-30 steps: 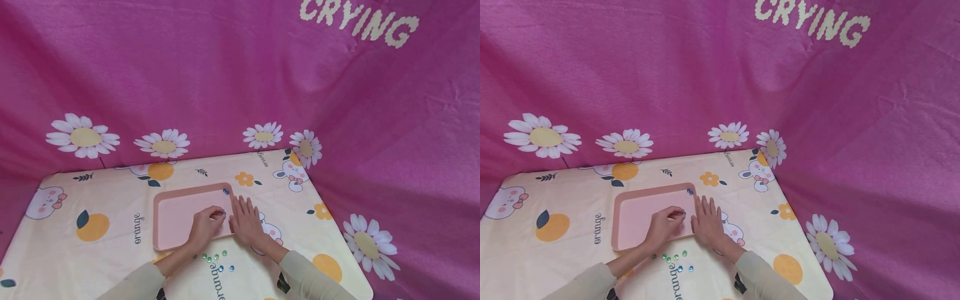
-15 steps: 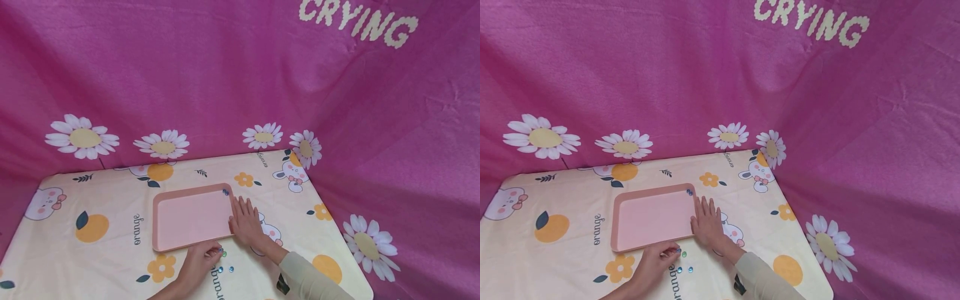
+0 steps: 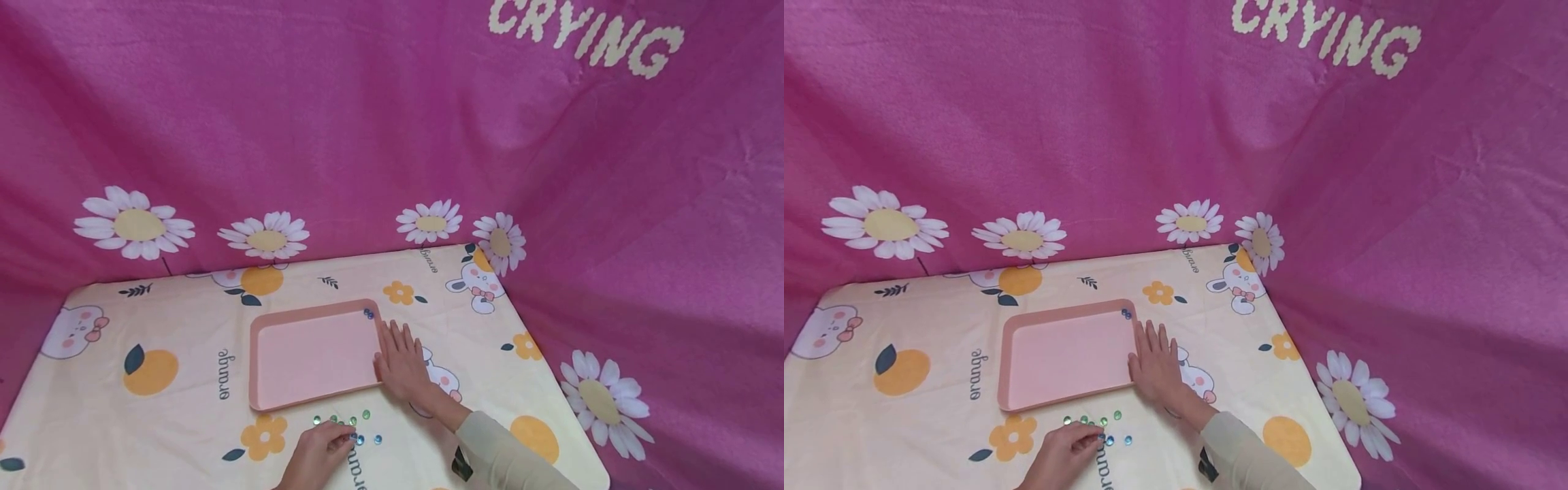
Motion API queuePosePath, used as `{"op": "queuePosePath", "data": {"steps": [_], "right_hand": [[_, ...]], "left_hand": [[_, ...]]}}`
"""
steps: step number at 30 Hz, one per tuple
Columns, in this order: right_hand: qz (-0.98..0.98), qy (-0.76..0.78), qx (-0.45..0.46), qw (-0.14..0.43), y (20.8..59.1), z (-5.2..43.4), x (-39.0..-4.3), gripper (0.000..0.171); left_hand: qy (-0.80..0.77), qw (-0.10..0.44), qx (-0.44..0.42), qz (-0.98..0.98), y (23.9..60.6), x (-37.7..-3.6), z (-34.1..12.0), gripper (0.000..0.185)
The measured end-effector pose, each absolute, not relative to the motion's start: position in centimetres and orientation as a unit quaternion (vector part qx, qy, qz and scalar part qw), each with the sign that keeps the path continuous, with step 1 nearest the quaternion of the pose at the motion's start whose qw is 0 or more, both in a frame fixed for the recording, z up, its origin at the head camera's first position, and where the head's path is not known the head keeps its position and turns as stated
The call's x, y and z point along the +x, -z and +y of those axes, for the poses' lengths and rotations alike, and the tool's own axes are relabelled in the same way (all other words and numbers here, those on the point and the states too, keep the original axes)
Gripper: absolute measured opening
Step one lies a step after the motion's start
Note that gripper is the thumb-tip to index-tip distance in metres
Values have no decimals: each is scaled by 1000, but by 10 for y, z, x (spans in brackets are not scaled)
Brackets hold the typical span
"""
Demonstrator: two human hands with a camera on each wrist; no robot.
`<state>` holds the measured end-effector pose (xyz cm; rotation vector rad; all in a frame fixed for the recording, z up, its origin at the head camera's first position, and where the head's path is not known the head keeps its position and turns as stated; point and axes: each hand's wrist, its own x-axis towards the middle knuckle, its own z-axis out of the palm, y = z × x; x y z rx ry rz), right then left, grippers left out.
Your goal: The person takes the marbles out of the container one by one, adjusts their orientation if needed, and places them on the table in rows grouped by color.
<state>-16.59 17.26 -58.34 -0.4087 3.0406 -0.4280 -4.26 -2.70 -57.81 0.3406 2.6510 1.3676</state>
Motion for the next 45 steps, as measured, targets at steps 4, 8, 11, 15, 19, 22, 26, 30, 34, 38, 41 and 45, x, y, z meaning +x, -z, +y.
{"op": "queuePosePath", "data": {"steps": [4, 8, 11, 15, 19, 22, 26, 30, 34, 38, 41, 45], "right_hand": [[981, 138, -133, 20, 584, 171, -166, 63], [982, 132, -134, 17, 585, 170, -168, 64], [982, 132, -133, 21, 585, 170, -167, 64], [982, 130, -131, 25, 584, 171, -165, 64], [981, 134, -135, 29, 584, 171, -164, 64], [982, 131, -133, 29, 584, 171, -166, 65], [984, 122, -128, 31, 585, 172, -167, 66], [983, 128, -131, 30, 585, 172, -167, 66], [982, 133, -131, 30, 584, 171, -166, 66], [982, 135, -132, 22, 585, 172, -166, 65], [981, 137, -132, 22, 586, 172, -167, 65], [981, 137, -131, 27, 586, 172, -167, 65]], "left_hand": [[-447, 82, 108, 884, 583, -38, -29, 15], [-447, 76, 117, 883, 589, -35, -32, 16], [-453, 66, 132, 879, 593, -33, -33, 16], [-456, 66, 143, 876, 596, -34, -35, 15], [-450, 64, 137, 880, 597, -34, -35, 16], [-450, 63, 128, 881, 598, -34, -34, 17], [-449, 71, 122, 882, 601, -35, -32, 19], [-438, 75, 119, 888, 601, -34, -32, 19], [-429, 88, 112, 892, 598, -34, -31, 19], [-423, 90, 113, 894, 597, -34, -30, 19], [-417, 89, 117, 897, 596, -34, -29, 19], [-409, 87, 127, 900, 593, -35, -29, 20]]}}
